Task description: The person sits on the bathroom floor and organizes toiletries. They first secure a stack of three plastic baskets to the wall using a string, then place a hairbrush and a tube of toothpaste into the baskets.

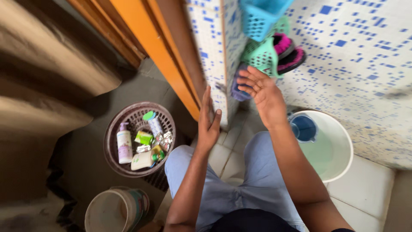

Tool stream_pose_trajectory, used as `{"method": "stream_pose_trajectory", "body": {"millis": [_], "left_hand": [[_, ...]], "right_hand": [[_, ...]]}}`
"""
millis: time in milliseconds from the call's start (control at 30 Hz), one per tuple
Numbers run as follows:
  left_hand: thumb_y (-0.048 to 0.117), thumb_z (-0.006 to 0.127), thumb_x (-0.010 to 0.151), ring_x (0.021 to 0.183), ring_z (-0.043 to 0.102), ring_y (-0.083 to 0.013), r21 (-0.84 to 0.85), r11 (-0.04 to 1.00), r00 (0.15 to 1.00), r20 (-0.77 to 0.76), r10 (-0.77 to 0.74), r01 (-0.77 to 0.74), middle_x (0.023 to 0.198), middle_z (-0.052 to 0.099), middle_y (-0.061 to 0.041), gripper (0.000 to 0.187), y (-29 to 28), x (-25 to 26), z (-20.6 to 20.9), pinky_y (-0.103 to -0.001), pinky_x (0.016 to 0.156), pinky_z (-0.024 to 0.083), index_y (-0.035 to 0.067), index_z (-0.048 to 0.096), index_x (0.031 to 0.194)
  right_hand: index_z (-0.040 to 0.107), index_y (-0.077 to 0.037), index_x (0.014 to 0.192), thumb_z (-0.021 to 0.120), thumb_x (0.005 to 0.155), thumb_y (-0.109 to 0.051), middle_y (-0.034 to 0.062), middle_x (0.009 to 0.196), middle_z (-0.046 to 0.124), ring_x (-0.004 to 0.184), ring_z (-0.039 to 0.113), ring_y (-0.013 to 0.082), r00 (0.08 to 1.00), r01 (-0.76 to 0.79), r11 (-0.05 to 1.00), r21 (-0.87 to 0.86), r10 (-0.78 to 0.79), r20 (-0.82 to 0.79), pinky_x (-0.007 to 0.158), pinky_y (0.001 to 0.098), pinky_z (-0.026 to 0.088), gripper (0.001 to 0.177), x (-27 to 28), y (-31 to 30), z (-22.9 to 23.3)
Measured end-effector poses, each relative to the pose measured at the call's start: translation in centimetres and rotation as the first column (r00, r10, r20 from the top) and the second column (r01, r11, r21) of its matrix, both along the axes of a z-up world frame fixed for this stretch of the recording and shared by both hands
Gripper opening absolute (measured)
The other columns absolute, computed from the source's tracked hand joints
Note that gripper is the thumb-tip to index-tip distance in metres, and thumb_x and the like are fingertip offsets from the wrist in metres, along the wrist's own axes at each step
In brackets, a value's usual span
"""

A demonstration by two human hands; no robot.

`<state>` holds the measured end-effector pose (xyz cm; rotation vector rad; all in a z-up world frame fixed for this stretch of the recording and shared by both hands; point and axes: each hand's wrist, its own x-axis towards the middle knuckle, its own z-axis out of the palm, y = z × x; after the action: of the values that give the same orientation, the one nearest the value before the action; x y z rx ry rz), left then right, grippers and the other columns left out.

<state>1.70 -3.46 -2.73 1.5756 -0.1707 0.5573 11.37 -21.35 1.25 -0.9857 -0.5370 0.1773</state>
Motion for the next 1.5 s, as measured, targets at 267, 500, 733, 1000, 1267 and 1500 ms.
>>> {"method": "stream_pose_trajectory", "body": {"millis": [267,500,733,1000,1267,1500], "left_hand": [[-0.002,0.050,0.105,0.162,0.021,-0.0291,-0.086,0.991,0.990,-0.099,0.097,-0.106,0.174,0.024,-0.014,0.064,2.6,-3.1,-4.4,-0.043,0.131,0.020,0.002,0.024,0.164],[0.001,0.054,0.103,0.158,0.034,-0.0292,0.070,0.957,0.952,-0.106,0.286,-0.280,0.170,0.034,-0.013,0.063,5.1,-5.3,-5.6,-0.042,0.126,0.033,0.003,0.032,0.162],[0.000,0.053,0.103,0.155,0.039,-0.0282,0.050,0.920,0.915,-0.099,0.392,-0.389,0.164,0.042,-0.014,0.059,9.4,-7.4,-7.9,-0.040,0.126,0.033,0.004,0.036,0.159],[-0.001,0.046,0.105,0.137,0.055,-0.0229,-0.048,0.744,0.717,-0.312,0.623,-0.667,0.145,0.061,-0.012,0.041,19.1,-16.3,-15.2,-0.035,0.116,0.040,0.001,0.054,0.145],[-0.006,0.050,0.103,0.108,0.060,-0.0166,-0.003,0.611,0.547,-0.450,0.706,-0.792,0.132,0.069,-0.012,0.037,20.0,-22.2,-20.9,-0.032,0.094,0.049,0.003,0.065,0.135],[-0.013,0.055,0.090,0.115,0.062,-0.0330,0.465,0.626,0.556,-0.296,0.777,-0.627,0.125,0.066,-0.017,0.039,20.4,-20.8,-20.3,-0.038,0.093,0.051,0.003,0.066,0.124]], "right_hand": [[0.009,0.014,0.160,0.068,0.101,-0.024,0.0238,0.120,0.064,0.092,0.066,0.0320,0.744,0.658,0.429,-0.619,-0.245,0.622,0.082,0.0426,0.055,0.093,-2.4,9.5,-2.8],[0.020,0.007,0.147,0.075,0.098,-0.032,0.0194,0.109,0.066,0.097,0.066,0.0378,0.525,0.842,0.193,-0.504,-0.070,0.848,0.086,0.0522,0.050,0.084,-4.1,11.9,-6.0],[0.021,0.022,0.154,0.070,0.093,-0.027,0.0299,0.108,0.067,0.091,0.067,0.0471,0.836,0.491,0.385,-0.781,0.044,0.547,0.075,0.0534,0.053,0.093,-7.7,17.4,-10.5],[0.067,-0.009,0.131,0.072,0.095,-0.031,0.0144,0.122,0.068,0.116,0.061,0.0376,0.746,0.264,0.437,-0.860,0.473,0.470,0.097,0.0494,0.049,0.042,-7.9,24.3,-22.4],[0.071,-0.012,0.126,0.076,0.084,-0.026,0.0114,0.143,0.054,0.139,0.044,0.0331,0.429,0.322,0.485,-0.813,0.691,0.582,0.108,0.0496,0.038,0.044,-8.4,26.3,-30.3],[0.079,-0.016,0.114,0.071,0.094,-0.021,0.0095,0.141,0.061,0.141,0.048,0.0266,0.457,0.390,0.513,-0.765,0.614,0.644,0.109,0.0470,0.043,0.023,-9.2,26.2,-33.0]]}}
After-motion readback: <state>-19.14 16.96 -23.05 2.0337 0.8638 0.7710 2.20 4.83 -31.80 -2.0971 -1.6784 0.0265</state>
